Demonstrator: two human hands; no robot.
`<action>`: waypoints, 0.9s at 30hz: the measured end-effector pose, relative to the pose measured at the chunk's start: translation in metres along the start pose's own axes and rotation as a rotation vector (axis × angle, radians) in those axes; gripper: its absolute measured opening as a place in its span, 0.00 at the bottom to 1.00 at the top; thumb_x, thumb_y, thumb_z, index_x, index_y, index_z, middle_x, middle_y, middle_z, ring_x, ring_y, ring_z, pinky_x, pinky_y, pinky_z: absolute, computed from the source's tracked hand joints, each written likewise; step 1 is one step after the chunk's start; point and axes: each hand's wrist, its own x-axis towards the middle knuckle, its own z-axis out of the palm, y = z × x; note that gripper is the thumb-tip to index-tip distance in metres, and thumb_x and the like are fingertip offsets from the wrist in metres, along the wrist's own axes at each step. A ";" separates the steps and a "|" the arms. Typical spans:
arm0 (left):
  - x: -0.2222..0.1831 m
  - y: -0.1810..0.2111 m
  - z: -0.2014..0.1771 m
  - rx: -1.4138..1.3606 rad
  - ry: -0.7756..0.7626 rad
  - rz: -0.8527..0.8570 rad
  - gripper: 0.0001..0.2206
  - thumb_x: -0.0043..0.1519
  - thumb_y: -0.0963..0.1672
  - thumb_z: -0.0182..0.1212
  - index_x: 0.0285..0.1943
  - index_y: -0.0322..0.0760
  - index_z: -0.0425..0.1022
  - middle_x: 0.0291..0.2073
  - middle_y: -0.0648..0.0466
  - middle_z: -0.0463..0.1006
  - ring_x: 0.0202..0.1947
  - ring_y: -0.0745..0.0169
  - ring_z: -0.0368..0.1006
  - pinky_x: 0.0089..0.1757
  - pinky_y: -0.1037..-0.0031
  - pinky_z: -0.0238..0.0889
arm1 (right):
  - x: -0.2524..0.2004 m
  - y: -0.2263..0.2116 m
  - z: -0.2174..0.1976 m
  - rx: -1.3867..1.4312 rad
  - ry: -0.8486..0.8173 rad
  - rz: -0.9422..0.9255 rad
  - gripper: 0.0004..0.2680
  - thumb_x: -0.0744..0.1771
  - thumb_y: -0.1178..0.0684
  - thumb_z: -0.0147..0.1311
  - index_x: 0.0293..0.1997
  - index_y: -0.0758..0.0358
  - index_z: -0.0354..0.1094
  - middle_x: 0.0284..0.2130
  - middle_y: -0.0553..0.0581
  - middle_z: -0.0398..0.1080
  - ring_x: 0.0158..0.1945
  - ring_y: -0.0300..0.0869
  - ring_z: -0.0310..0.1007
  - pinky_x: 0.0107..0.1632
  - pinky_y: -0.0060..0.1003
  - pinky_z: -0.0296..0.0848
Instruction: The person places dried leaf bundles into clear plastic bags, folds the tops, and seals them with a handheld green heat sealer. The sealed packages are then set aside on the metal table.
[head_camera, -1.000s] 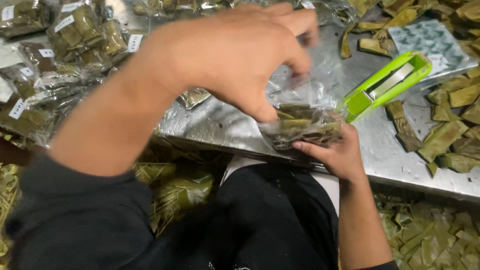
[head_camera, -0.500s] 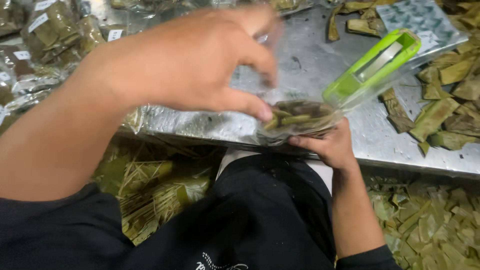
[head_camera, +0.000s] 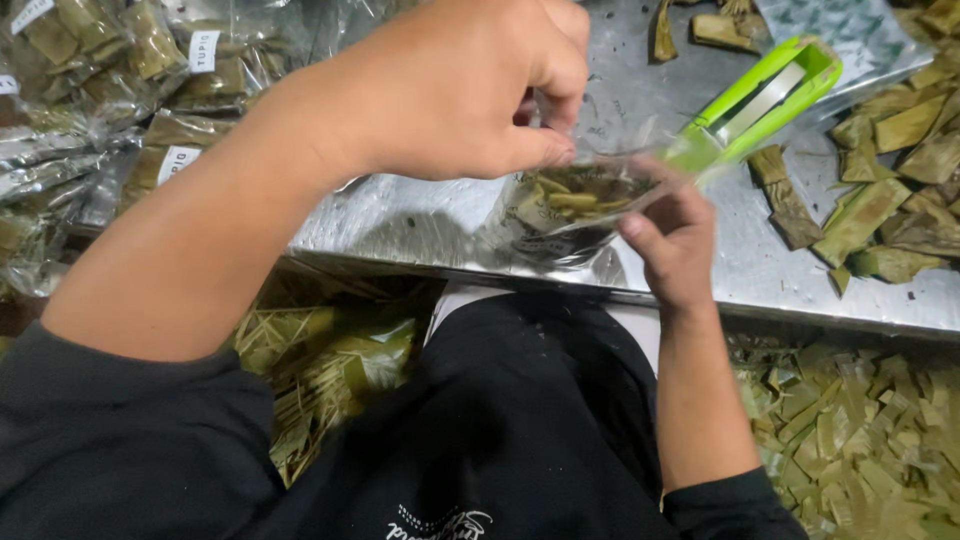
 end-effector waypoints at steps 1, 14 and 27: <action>-0.001 0.000 0.000 0.004 -0.004 -0.018 0.08 0.60 0.43 0.74 0.34 0.33 0.79 0.34 0.52 0.76 0.32 0.59 0.75 0.33 0.68 0.66 | 0.001 -0.003 0.001 -0.011 0.019 -0.065 0.24 0.67 0.52 0.68 0.69 0.69 0.65 0.61 0.61 0.71 0.65 0.46 0.71 0.72 0.43 0.67; -0.023 0.010 -0.022 0.287 -0.021 -0.058 0.15 0.57 0.47 0.74 0.46 0.33 0.82 0.34 0.53 0.78 0.34 0.55 0.74 0.34 0.64 0.65 | 0.030 -0.076 0.016 -0.274 0.009 -0.327 0.06 0.74 0.57 0.58 0.47 0.72 0.74 0.43 0.60 0.77 0.48 0.42 0.78 0.54 0.33 0.74; -0.030 -0.002 -0.031 0.000 -0.043 -0.266 0.11 0.64 0.48 0.70 0.45 0.36 0.79 0.37 0.55 0.80 0.38 0.63 0.76 0.39 0.69 0.68 | 0.034 -0.072 0.029 -0.304 0.143 -0.446 0.08 0.73 0.53 0.59 0.45 0.71 0.73 0.39 0.59 0.77 0.40 0.40 0.78 0.45 0.32 0.79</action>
